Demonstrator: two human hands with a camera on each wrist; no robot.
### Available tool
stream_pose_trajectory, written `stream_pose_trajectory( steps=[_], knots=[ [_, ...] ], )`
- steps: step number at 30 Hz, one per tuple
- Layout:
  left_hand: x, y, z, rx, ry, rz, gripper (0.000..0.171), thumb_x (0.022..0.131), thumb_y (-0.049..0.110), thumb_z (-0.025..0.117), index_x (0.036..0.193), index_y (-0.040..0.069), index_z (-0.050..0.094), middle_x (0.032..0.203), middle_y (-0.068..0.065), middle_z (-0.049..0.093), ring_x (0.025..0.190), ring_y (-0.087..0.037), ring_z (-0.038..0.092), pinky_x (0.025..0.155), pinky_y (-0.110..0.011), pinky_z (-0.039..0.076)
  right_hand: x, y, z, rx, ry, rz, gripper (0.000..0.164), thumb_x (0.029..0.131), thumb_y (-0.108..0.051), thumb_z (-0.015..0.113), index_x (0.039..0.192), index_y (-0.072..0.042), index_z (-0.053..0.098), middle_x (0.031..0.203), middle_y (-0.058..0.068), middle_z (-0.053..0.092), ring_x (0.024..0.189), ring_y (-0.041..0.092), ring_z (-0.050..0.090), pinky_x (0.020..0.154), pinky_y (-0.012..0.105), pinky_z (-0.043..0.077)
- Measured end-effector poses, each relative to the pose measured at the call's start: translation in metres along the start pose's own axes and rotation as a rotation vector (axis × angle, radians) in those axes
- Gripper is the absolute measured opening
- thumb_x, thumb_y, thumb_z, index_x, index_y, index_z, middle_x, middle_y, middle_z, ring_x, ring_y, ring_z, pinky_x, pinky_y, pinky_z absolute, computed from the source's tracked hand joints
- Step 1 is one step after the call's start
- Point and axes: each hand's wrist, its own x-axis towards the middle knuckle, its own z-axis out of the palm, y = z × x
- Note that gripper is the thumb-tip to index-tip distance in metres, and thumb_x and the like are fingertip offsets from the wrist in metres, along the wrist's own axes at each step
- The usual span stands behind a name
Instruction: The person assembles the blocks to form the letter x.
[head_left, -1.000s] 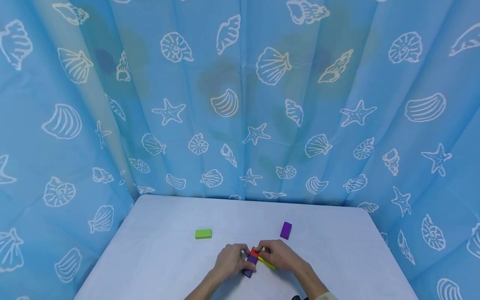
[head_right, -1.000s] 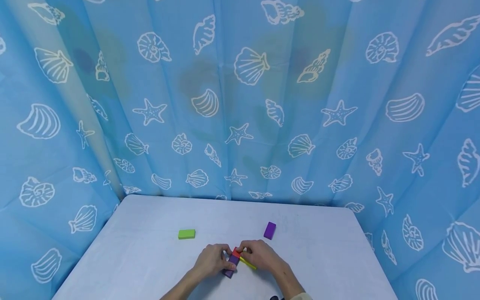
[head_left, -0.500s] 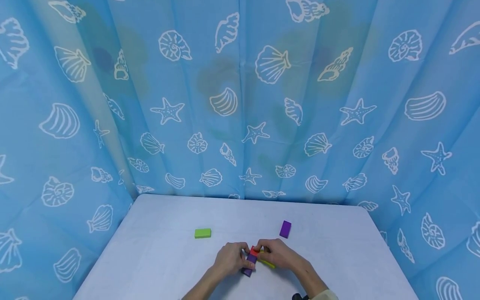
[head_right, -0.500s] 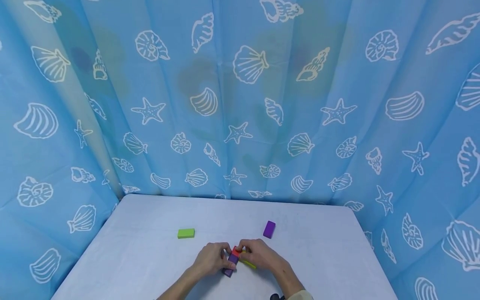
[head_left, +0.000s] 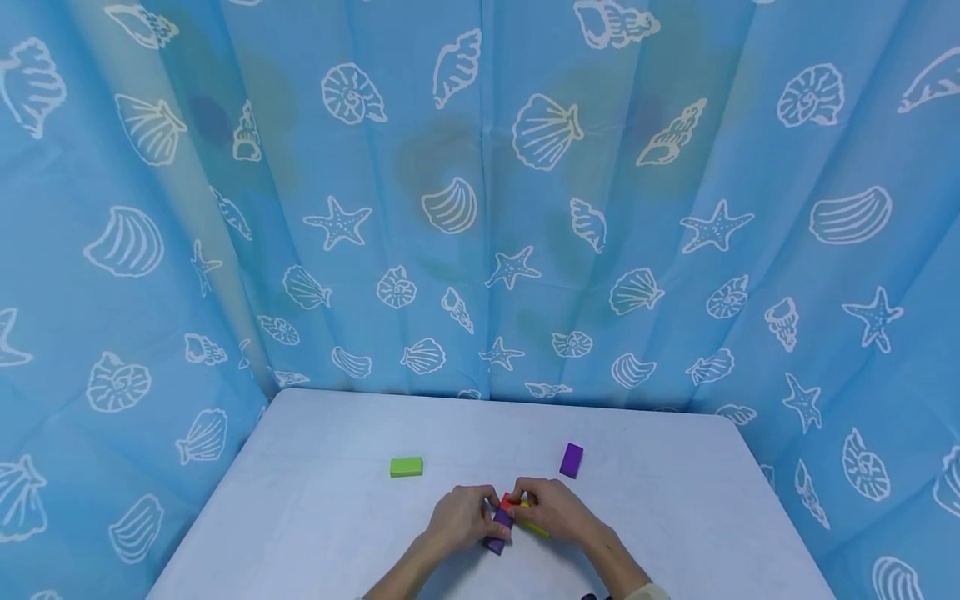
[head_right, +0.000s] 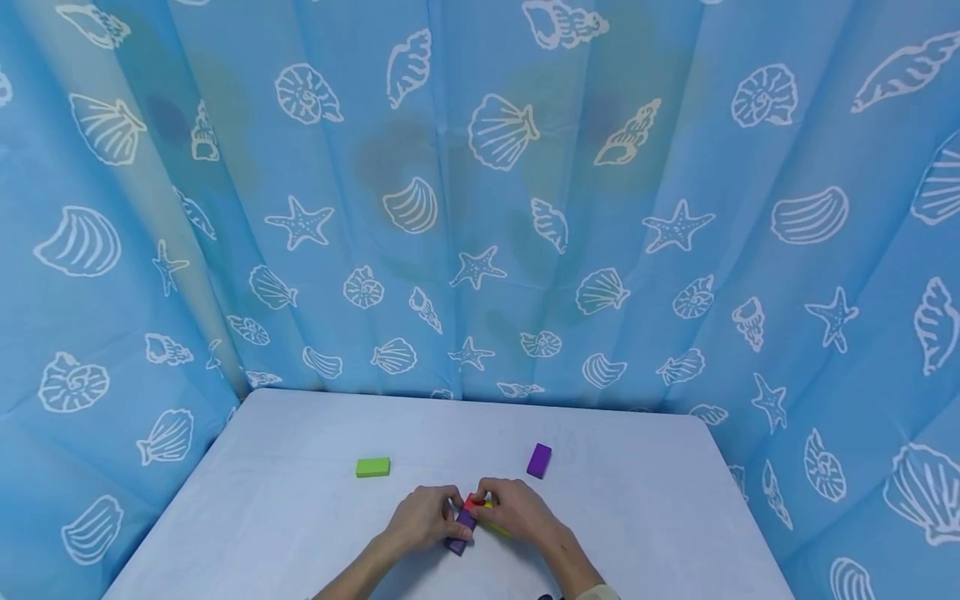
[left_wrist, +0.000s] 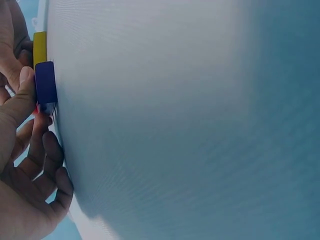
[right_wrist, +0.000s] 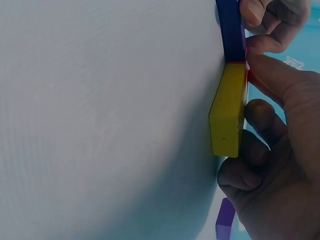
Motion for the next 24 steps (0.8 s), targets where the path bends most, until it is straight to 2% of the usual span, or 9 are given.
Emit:
stream_pose_trajectory(
  steps=[13,24],
  knots=[
    [-0.0004,-0.0022,0.0001,0.005,-0.004,-0.002,0.037,0.075,0.049,0.085,0.097,0.023,0.07,0.063,0.01,0.055,0.054,-0.008,0.048,0.053,-0.024,0.033,0.0033,-0.0065,0.0003,-0.002,0.016,0.086,0.005,0.092,-0.033,0.073,0.092,-0.029,0.071,0.076,-0.008,0.059,0.067,0.011,0.051,0.057,0.026,0.037],
    [-0.0017,-0.0022,-0.0006,0.025,0.007,0.013,0.04,0.074,0.051,0.084,0.099,0.023,0.071,0.062,0.011,0.054,0.054,-0.007,0.048,0.054,-0.024,0.033,0.004,-0.0059,0.0015,-0.026,0.023,0.083,0.014,0.089,-0.04,0.076,0.09,-0.029,0.068,0.073,-0.008,0.057,0.066,0.011,0.051,0.057,0.025,0.037]
  ],
)
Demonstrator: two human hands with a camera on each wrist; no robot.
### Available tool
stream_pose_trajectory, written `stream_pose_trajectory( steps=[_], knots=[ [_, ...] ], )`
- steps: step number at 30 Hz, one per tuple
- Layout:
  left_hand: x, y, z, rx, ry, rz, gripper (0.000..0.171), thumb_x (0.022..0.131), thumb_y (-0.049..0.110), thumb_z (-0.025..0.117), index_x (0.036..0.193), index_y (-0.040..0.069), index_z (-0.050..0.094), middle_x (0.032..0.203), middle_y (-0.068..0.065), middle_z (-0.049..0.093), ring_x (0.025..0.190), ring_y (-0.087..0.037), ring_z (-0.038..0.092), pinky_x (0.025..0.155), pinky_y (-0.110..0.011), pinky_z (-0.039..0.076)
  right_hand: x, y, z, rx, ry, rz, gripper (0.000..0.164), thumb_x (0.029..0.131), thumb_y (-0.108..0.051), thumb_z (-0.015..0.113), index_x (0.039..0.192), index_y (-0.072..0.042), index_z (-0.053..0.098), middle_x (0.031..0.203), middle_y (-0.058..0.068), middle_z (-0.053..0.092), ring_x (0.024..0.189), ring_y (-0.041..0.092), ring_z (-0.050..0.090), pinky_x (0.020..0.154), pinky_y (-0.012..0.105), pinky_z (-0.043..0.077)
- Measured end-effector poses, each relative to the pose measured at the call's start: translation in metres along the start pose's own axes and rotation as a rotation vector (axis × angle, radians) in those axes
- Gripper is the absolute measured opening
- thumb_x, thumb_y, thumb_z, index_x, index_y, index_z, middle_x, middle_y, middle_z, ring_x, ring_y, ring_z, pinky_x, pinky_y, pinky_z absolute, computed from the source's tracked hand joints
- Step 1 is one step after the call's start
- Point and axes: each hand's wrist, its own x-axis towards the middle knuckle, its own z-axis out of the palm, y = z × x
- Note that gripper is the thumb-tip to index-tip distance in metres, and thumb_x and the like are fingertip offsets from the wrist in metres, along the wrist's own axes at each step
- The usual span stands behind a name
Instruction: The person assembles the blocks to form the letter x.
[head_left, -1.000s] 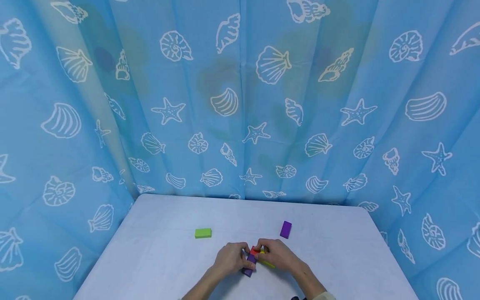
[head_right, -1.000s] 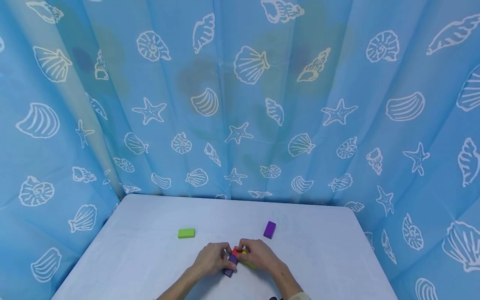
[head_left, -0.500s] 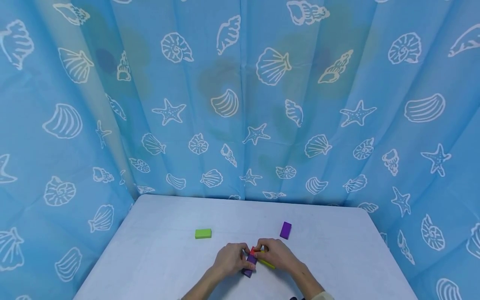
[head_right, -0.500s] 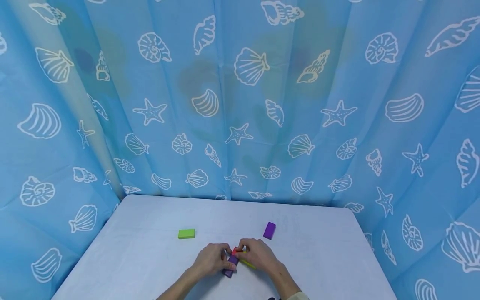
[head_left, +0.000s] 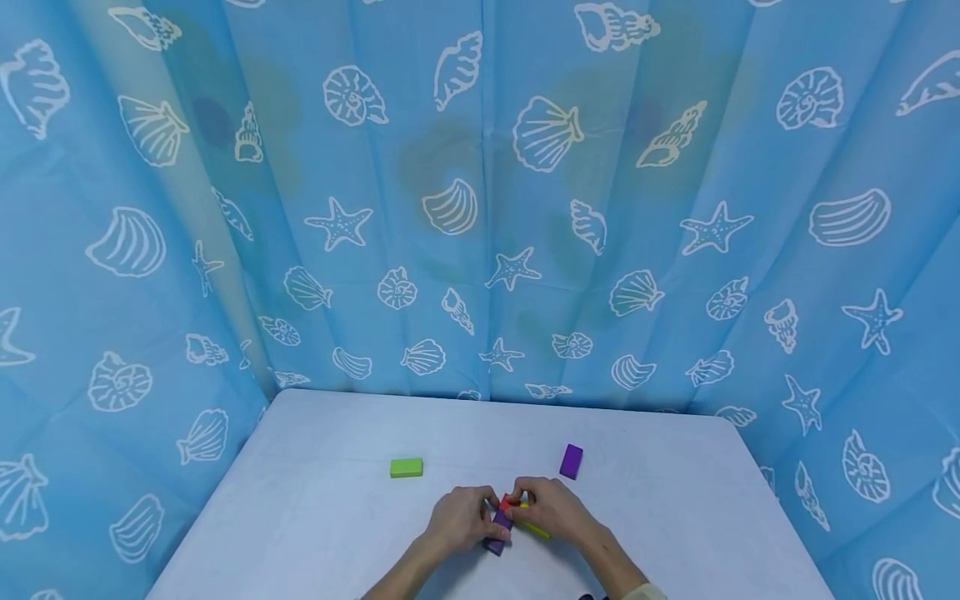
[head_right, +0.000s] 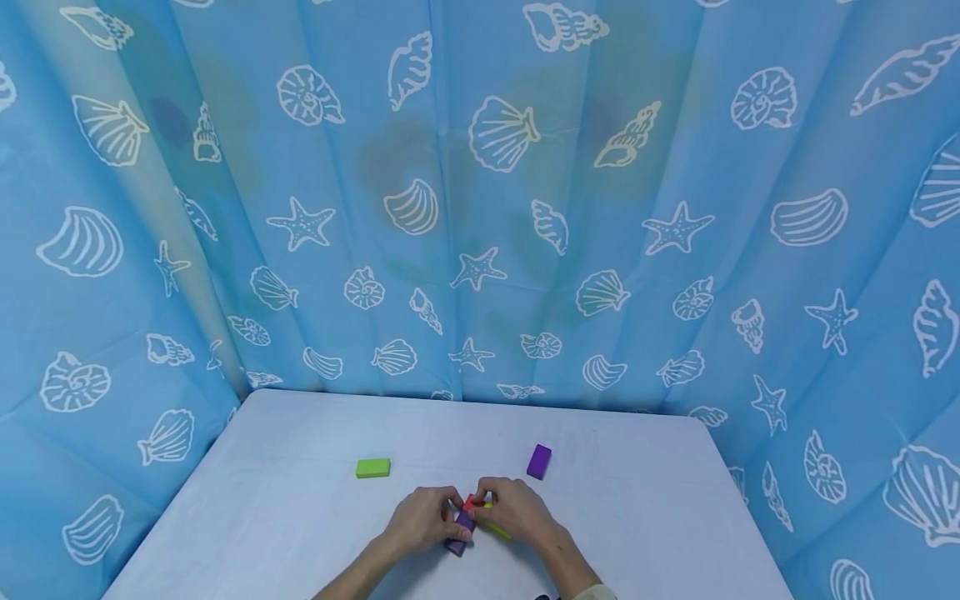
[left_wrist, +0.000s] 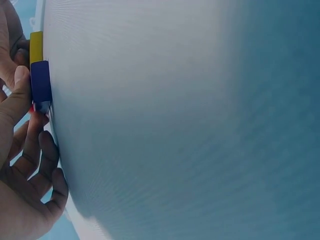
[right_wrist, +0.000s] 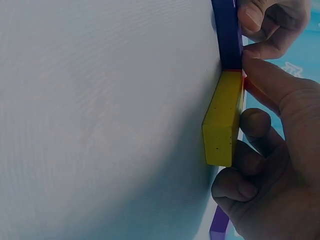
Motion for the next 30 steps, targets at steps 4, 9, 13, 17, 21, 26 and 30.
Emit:
stream_pose_trajectory(
  steps=[4,9,13,17,21,26,30],
  knots=[
    [0.0005,-0.0005,0.0008,0.004,0.003,-0.009,0.04,0.074,0.052,0.084,0.098,0.023,0.071,0.062,0.01,0.054,0.055,-0.008,0.048,0.054,-0.024,0.033,-0.0003,-0.0002,0.0002,0.006,-0.004,-0.007,0.013,0.09,-0.039,0.076,0.092,-0.028,0.069,0.074,-0.008,0.058,0.067,0.011,0.051,0.058,0.025,0.038],
    [0.0012,-0.0025,0.0018,-0.004,-0.003,-0.01,0.041,0.075,0.053,0.083,0.1,0.023,0.071,0.062,0.011,0.054,0.055,-0.007,0.048,0.054,-0.024,0.033,-0.0006,-0.0003,0.0003,0.002,-0.008,-0.011,0.012,0.09,-0.038,0.076,0.092,-0.028,0.069,0.075,-0.009,0.059,0.067,0.01,0.051,0.058,0.025,0.038],
    [0.0009,-0.0031,0.0003,-0.028,-0.005,0.0,0.041,0.076,0.052,0.083,0.102,0.023,0.072,0.062,0.011,0.055,0.055,-0.007,0.049,0.054,-0.023,0.035,-0.0002,-0.0008,-0.0002,-0.001,-0.008,-0.006,0.013,0.089,-0.038,0.076,0.093,-0.027,0.07,0.075,-0.009,0.059,0.067,0.011,0.051,0.059,0.025,0.039],
    [0.0,-0.0037,-0.0006,-0.043,-0.006,0.003,0.039,0.078,0.05,0.082,0.103,0.022,0.072,0.063,0.011,0.056,0.056,-0.007,0.05,0.055,-0.024,0.036,0.0,-0.0012,-0.0003,-0.003,-0.007,0.0,0.013,0.09,-0.038,0.076,0.094,-0.027,0.07,0.076,-0.009,0.059,0.068,0.011,0.052,0.059,0.025,0.039],
    [-0.0014,-0.0039,-0.0012,-0.042,0.0,0.0,0.04,0.078,0.05,0.082,0.105,0.022,0.073,0.064,0.011,0.056,0.057,-0.007,0.05,0.056,-0.024,0.036,0.0001,-0.0012,0.0,0.006,-0.011,0.006,0.013,0.09,-0.038,0.076,0.093,-0.027,0.069,0.075,-0.008,0.058,0.068,0.011,0.052,0.058,0.025,0.039],
    [-0.001,-0.0054,-0.0022,-0.044,0.013,-0.005,0.041,0.078,0.05,0.083,0.106,0.021,0.073,0.065,0.012,0.056,0.057,-0.007,0.05,0.057,-0.025,0.037,-0.0007,-0.0023,-0.0008,0.01,-0.014,0.007,0.013,0.09,-0.037,0.076,0.093,-0.027,0.069,0.075,-0.008,0.059,0.068,0.011,0.052,0.059,0.025,0.039],
    [-0.0009,-0.0066,-0.0047,-0.066,0.012,0.01,0.042,0.078,0.049,0.083,0.108,0.02,0.073,0.065,0.012,0.056,0.057,-0.007,0.05,0.056,-0.024,0.037,-0.0008,-0.0023,-0.0013,0.013,-0.017,0.002,0.013,0.09,-0.037,0.076,0.093,-0.026,0.069,0.075,-0.008,0.059,0.068,0.011,0.052,0.059,0.025,0.039]
  ],
)
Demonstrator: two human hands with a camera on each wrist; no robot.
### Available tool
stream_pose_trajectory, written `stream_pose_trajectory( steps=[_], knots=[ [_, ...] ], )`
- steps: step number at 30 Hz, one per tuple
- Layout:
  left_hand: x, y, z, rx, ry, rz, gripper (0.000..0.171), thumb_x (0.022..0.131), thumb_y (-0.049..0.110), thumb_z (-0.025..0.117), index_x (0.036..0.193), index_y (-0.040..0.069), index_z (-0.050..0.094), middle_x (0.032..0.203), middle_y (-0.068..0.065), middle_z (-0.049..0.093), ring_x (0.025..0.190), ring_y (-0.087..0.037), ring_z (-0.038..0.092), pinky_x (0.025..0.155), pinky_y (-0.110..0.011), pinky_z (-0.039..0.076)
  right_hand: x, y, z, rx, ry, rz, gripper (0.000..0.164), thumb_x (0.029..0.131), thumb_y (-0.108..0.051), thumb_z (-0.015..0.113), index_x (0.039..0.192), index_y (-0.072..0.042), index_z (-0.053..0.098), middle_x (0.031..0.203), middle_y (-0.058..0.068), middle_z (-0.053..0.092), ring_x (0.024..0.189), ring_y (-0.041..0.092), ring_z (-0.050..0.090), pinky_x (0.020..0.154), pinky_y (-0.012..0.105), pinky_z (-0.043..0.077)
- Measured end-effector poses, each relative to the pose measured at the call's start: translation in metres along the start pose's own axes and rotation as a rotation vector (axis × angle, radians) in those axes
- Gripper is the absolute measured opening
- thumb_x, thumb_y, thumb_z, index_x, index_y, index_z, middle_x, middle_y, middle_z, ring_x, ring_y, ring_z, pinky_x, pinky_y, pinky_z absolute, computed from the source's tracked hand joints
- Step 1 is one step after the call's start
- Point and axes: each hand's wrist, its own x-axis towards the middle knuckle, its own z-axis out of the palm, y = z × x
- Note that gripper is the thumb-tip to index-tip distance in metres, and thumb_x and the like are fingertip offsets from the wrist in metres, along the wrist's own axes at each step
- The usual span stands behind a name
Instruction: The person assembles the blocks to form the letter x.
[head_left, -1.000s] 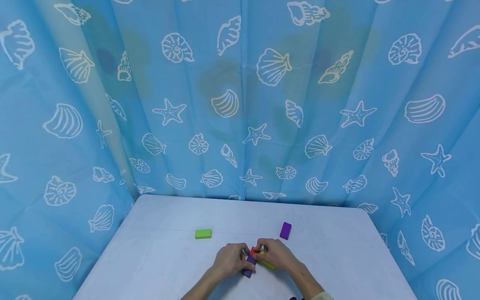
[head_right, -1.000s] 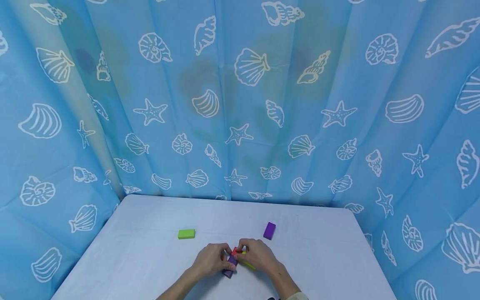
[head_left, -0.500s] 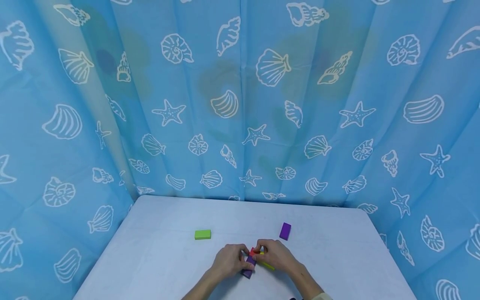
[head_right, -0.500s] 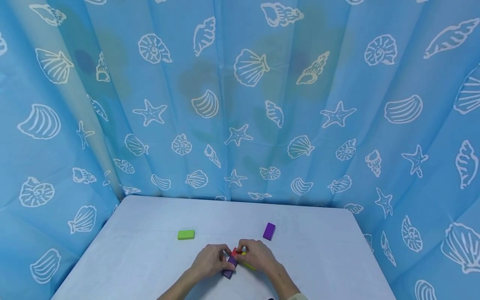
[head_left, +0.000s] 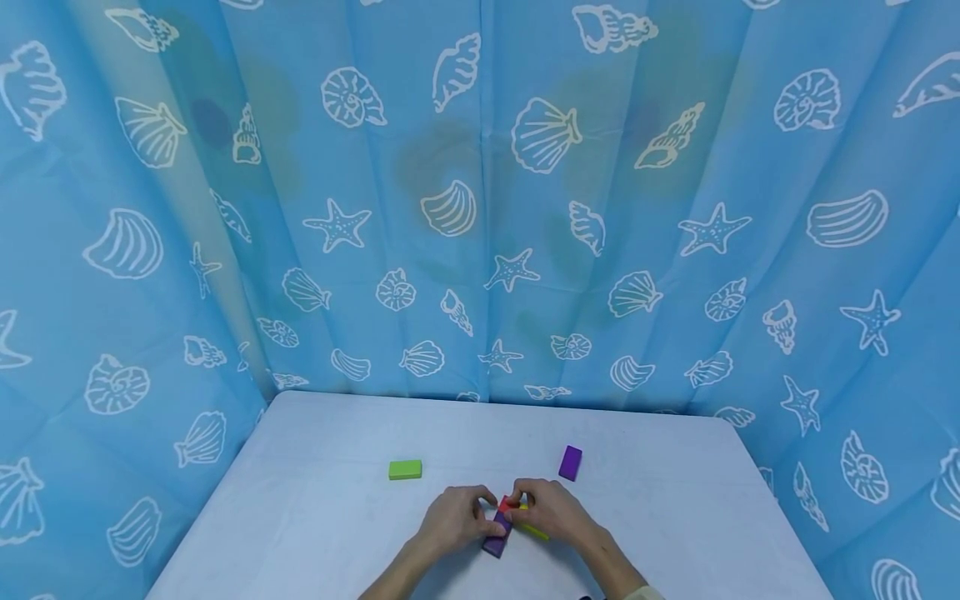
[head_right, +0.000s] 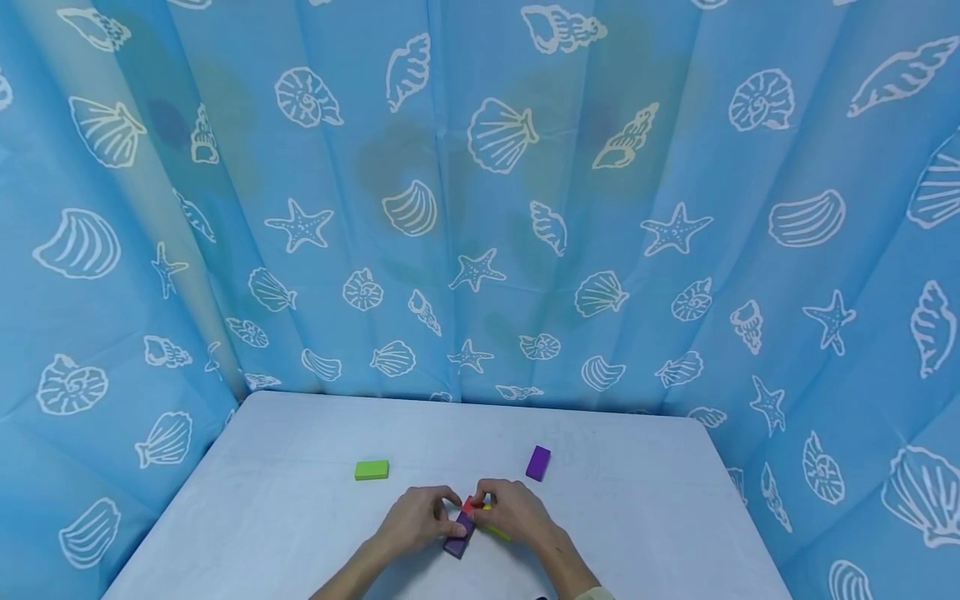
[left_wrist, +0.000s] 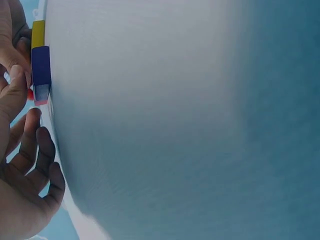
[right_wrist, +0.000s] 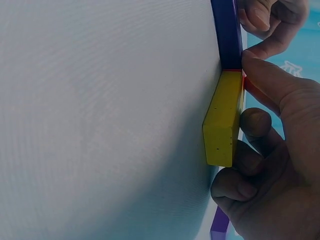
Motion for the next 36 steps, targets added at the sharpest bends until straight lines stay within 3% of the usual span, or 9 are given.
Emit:
stream_pose_trajectory(
  steps=[5,10,21,36],
  knots=[
    [-0.001,-0.003,-0.004,-0.008,0.009,0.027,0.044,0.078,0.049,0.083,0.111,0.02,0.073,0.068,0.014,0.057,0.059,-0.005,0.051,0.058,-0.024,0.039,0.001,0.001,0.001,0.005,-0.005,-0.004,0.013,0.09,-0.037,0.075,0.095,-0.026,0.07,0.077,-0.009,0.06,0.068,0.011,0.052,0.06,0.026,0.039],
    [0.001,-0.006,-0.009,-0.006,0.019,0.006,0.044,0.079,0.049,0.082,0.113,0.023,0.072,0.074,0.015,0.058,0.066,-0.005,0.053,0.062,-0.026,0.041,0.002,0.001,0.001,0.001,-0.011,-0.002,0.013,0.09,-0.038,0.075,0.094,-0.027,0.069,0.077,-0.009,0.06,0.069,0.011,0.051,0.061,0.026,0.039],
    [0.002,-0.013,-0.019,0.036,0.073,0.025,0.042,0.081,0.046,0.081,0.114,0.022,0.073,0.087,0.01,0.06,0.074,-0.007,0.052,0.064,-0.026,0.043,0.001,0.0,0.0,-0.005,-0.006,0.002,0.015,0.09,-0.038,0.076,0.095,-0.026,0.069,0.074,-0.007,0.058,0.067,0.012,0.05,0.058,0.026,0.038],
    [0.002,-0.015,-0.022,0.042,0.117,0.035,0.04,0.082,0.047,0.08,0.114,0.023,0.072,0.093,0.007,0.063,0.077,-0.008,0.053,0.065,-0.025,0.044,0.002,0.001,0.001,-0.015,-0.005,0.001,0.016,0.09,-0.037,0.076,0.097,-0.024,0.07,0.079,-0.009,0.06,0.071,0.012,0.051,0.062,0.027,0.04]
  ],
)
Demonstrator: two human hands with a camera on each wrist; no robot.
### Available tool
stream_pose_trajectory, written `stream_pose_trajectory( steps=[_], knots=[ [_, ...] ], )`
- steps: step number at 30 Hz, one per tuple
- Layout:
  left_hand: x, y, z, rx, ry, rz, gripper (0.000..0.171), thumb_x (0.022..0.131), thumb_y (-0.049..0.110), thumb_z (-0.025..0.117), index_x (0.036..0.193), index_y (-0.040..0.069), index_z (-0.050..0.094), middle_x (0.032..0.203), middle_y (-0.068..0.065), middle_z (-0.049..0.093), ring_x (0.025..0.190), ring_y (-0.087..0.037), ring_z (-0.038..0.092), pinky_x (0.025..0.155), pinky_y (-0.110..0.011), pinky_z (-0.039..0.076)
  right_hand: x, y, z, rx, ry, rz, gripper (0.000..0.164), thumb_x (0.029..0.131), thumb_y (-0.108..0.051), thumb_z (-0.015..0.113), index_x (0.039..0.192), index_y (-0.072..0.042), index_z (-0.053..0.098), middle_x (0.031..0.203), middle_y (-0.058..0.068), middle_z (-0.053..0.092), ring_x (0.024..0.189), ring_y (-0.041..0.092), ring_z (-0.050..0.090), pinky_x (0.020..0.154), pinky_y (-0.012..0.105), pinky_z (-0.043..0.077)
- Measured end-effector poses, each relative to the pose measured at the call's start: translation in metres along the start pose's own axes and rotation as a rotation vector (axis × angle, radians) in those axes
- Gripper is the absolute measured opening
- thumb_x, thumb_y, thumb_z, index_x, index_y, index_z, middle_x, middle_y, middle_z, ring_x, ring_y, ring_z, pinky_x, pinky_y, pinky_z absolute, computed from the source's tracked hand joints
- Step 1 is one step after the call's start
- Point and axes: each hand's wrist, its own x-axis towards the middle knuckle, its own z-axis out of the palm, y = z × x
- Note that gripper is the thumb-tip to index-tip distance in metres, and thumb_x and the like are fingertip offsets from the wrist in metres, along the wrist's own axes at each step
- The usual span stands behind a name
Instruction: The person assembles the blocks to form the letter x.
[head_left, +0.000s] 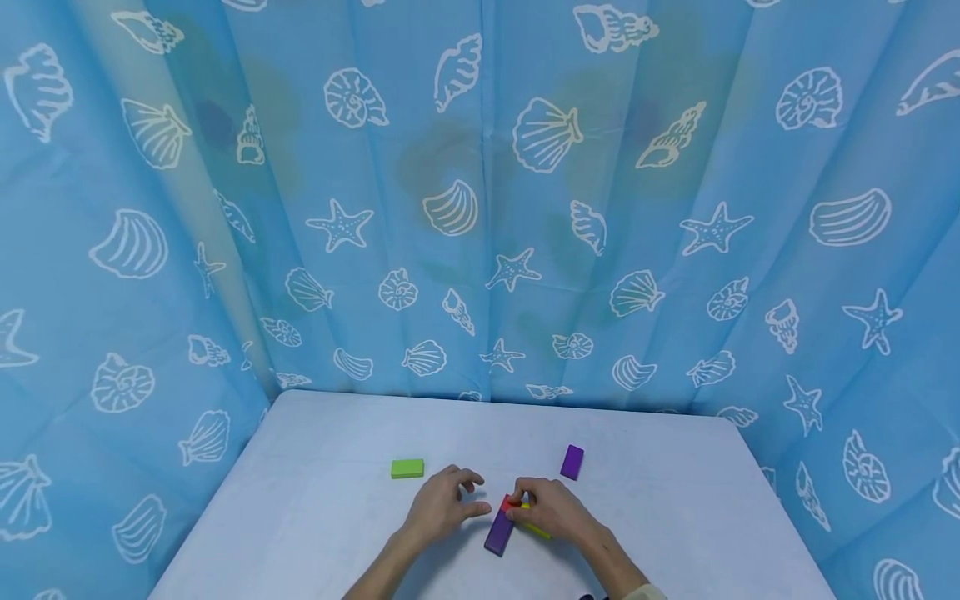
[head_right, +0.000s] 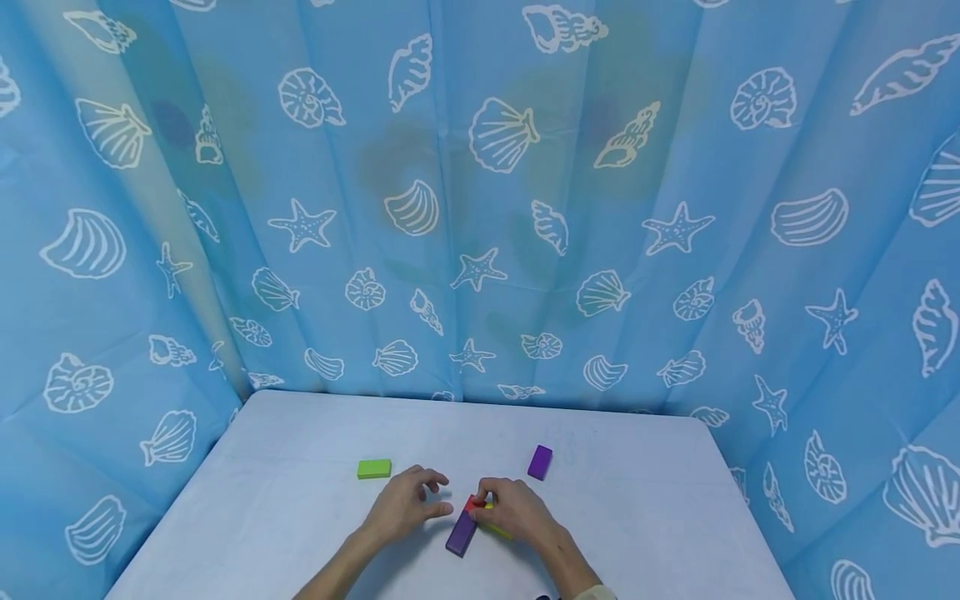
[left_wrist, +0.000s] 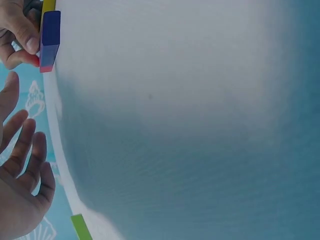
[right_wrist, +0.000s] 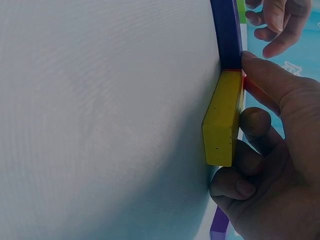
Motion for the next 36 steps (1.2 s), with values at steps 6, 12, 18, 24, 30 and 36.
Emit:
stream_pose_trajectory(
  steps=[6,12,18,24,30,36],
  knots=[
    [0.0,-0.001,-0.001,-0.008,0.011,0.012,0.039,0.083,0.045,0.081,0.114,0.023,0.072,0.095,0.007,0.063,0.079,-0.007,0.054,0.066,-0.025,0.045,-0.001,0.0,0.0,-0.001,0.006,-0.005,0.014,0.09,-0.037,0.076,0.096,-0.026,0.069,0.077,-0.008,0.058,0.069,0.012,0.05,0.06,0.027,0.038],
    [-0.002,-0.005,-0.002,-0.006,0.022,0.009,0.034,0.085,0.042,0.08,0.112,0.023,0.073,0.095,0.007,0.064,0.079,-0.007,0.053,0.065,-0.025,0.044,-0.002,0.002,0.001,0.014,0.017,-0.021,0.014,0.09,-0.037,0.076,0.096,-0.026,0.07,0.075,-0.008,0.057,0.065,0.011,0.049,0.056,0.026,0.036],
    [-0.003,-0.009,-0.005,-0.013,0.036,0.028,0.033,0.086,0.039,0.079,0.112,0.021,0.072,0.096,0.005,0.064,0.079,-0.008,0.055,0.065,-0.025,0.044,-0.001,0.003,0.002,0.014,0.018,-0.015,0.015,0.09,-0.039,0.075,0.096,-0.026,0.069,0.075,-0.007,0.057,0.066,0.011,0.049,0.057,0.026,0.036],
    [-0.004,-0.011,-0.007,-0.033,0.042,0.009,0.034,0.086,0.039,0.079,0.114,0.021,0.072,0.101,0.005,0.065,0.081,-0.008,0.055,0.065,-0.025,0.045,-0.001,0.002,0.001,0.015,0.014,-0.004,0.015,0.09,-0.039,0.075,0.096,-0.026,0.069,0.076,-0.007,0.058,0.068,0.012,0.05,0.059,0.026,0.037],
    [-0.004,-0.016,-0.012,-0.037,0.067,0.004,0.035,0.086,0.04,0.079,0.116,0.022,0.072,0.108,0.005,0.064,0.086,-0.011,0.058,0.068,-0.026,0.047,-0.001,0.001,0.002,0.021,0.014,-0.002,0.014,0.09,-0.038,0.075,0.096,-0.026,0.069,0.075,-0.007,0.058,0.068,0.012,0.05,0.059,0.026,0.037],
    [-0.004,-0.023,-0.018,-0.054,0.073,-0.006,0.036,0.087,0.038,0.078,0.118,0.02,0.071,0.111,0.004,0.063,0.089,-0.012,0.059,0.07,-0.028,0.048,-0.002,0.0,0.001,0.009,0.019,0.006,0.015,0.09,-0.04,0.075,0.096,-0.028,0.07,0.072,-0.006,0.055,0.066,0.011,0.049,0.058,0.026,0.035]
  ],
)
